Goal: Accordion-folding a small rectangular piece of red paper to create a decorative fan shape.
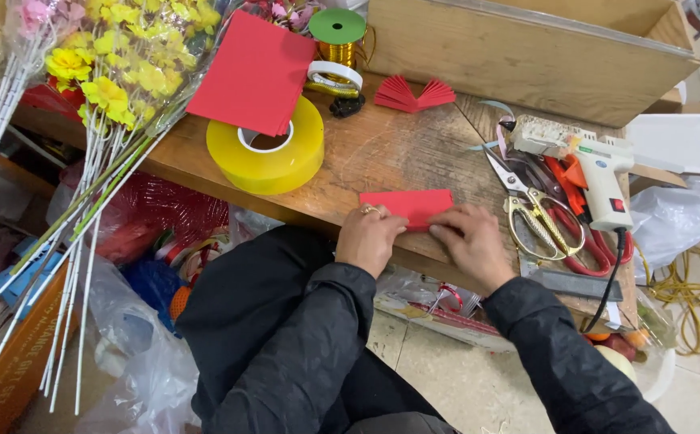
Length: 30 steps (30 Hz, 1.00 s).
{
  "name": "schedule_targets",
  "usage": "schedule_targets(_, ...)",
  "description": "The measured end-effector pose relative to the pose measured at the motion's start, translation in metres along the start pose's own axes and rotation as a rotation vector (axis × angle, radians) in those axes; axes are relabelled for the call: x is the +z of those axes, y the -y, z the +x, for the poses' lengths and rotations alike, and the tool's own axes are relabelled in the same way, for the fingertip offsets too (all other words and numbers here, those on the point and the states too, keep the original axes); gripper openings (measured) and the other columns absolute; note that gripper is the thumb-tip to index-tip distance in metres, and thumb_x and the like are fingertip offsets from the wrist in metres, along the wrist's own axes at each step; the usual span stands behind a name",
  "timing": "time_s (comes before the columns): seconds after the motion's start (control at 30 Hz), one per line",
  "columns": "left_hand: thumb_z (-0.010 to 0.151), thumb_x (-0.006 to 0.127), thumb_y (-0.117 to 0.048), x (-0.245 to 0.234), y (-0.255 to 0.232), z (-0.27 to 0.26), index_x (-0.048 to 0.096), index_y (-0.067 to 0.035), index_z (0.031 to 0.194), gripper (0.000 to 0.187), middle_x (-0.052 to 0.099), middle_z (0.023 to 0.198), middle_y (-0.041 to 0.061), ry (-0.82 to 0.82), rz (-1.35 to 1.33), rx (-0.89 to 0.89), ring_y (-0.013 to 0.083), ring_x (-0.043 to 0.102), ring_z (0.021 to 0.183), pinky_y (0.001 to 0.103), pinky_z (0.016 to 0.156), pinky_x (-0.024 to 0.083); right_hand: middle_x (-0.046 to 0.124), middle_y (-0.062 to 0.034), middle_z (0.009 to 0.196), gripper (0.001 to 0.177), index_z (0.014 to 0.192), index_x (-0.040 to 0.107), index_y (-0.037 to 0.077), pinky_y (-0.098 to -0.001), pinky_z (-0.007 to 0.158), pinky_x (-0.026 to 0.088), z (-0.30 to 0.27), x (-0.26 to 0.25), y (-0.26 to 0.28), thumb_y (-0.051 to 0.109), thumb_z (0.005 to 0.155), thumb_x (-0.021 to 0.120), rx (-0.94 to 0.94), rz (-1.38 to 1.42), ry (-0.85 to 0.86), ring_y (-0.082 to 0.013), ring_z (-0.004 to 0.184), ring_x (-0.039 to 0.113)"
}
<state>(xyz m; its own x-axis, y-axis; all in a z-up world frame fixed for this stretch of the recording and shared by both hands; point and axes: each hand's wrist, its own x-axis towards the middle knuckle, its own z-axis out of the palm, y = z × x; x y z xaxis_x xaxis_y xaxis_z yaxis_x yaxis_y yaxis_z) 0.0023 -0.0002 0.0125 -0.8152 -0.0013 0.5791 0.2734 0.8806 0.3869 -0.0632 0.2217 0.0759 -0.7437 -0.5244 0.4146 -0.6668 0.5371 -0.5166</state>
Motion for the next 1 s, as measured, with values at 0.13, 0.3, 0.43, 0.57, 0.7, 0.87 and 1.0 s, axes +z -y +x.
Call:
schedule_targets(0.13, 0.099, 0.064, -0.042, 0.007, 0.009, 0.008, 0.079, -0.039, 0.102, 0.015, 0.061, 0.082, -0.003, 0.085, -0.107, -0.151, 0.0258, 0.064, 0.081, 0.041, 0.077, 0.053, 0.077, -0.0149, 0.095, 0.017, 0.103, 0.085, 0.016, -0.0506, 0.088, 0.053, 0.015, -0.003, 0.009, 0.015, 0.086, 0.082, 0.141, 0.187, 0.103, -0.0415, 0.098, 0.071)
schedule_targets(0.3, 0.089, 0.077, -0.039, -0.001, 0.008, 0.012, 0.079, -0.043, 0.111, 0.023, 0.063, 0.101, -0.007, 0.171, -0.160, -0.247, 0.0220, 0.066, 0.102, 0.037, 0.092, 0.058, 0.078, -0.0092, 0.091, 0.022, 0.101, 0.084, 0.018, -0.0394, 0.085, 0.053, 0.038, -0.007, 0.017, 0.022, 0.080, 0.082, 0.475, 0.205, 0.271, -0.0262, 0.093, 0.073)
schedule_targets(0.43, 0.090, 0.074, -0.044, -0.001, 0.013, 0.010, 0.079, -0.045, 0.110, 0.020, 0.059, 0.100, -0.010, 0.152, -0.024, -0.178, 0.0178, 0.062, 0.105, 0.036, 0.093, 0.055, 0.076, -0.0096, 0.092, 0.022, 0.101, 0.085, 0.021, -0.0394, 0.085, 0.054, 0.036, -0.004, 0.015, 0.025, 0.080, 0.084, 0.456, 0.176, 0.236, -0.0268, 0.094, 0.073)
schedule_targets(0.57, 0.090, 0.072, -0.051, -0.007, 0.008, 0.009, 0.079, -0.044, 0.106, 0.019, 0.056, 0.099, -0.011, 0.121, 0.019, -0.154, 0.0172, 0.058, 0.108, 0.036, 0.091, 0.053, 0.070, -0.0096, 0.102, 0.022, 0.104, 0.085, 0.027, -0.0413, 0.088, 0.055, 0.027, -0.002, 0.008, 0.030, 0.083, 0.085, 0.362, 0.084, 0.175, -0.0317, 0.099, 0.071)
schedule_targets(0.7, 0.092, 0.070, -0.051, -0.007, 0.002, 0.007, 0.080, -0.040, 0.105, 0.018, 0.054, 0.099, -0.009, 0.082, 0.037, -0.147, 0.0185, 0.056, 0.108, 0.037, 0.087, 0.050, 0.066, -0.0085, 0.107, 0.020, 0.107, 0.085, 0.028, -0.0414, 0.092, 0.054, 0.018, 0.003, -0.001, 0.030, 0.087, 0.085, 0.254, 0.061, 0.110, -0.0330, 0.106, 0.068)
schedule_targets(0.87, 0.094, 0.070, -0.050, -0.008, 0.000, 0.006, 0.080, -0.036, 0.103, 0.020, 0.053, 0.099, -0.008, 0.035, 0.034, -0.121, 0.0209, 0.056, 0.106, 0.039, 0.086, 0.048, 0.064, -0.0057, 0.111, 0.018, 0.109, 0.085, 0.032, -0.0428, 0.095, 0.054, 0.012, 0.003, 0.005, 0.033, 0.091, 0.083, 0.173, -0.009, 0.068, -0.0329, 0.111, 0.066)
schedule_targets(1.0, 0.091, 0.071, -0.051, -0.004, 0.001, 0.007, 0.081, -0.037, 0.099, 0.018, 0.052, 0.098, -0.007, 0.033, 0.039, -0.157, 0.0232, 0.055, 0.107, 0.040, 0.088, 0.048, 0.064, -0.0089, 0.107, 0.016, 0.109, 0.085, 0.031, -0.0483, 0.094, 0.055, 0.013, -0.002, 0.014, 0.029, 0.093, 0.082, 0.133, -0.019, 0.058, -0.0383, 0.108, 0.065)
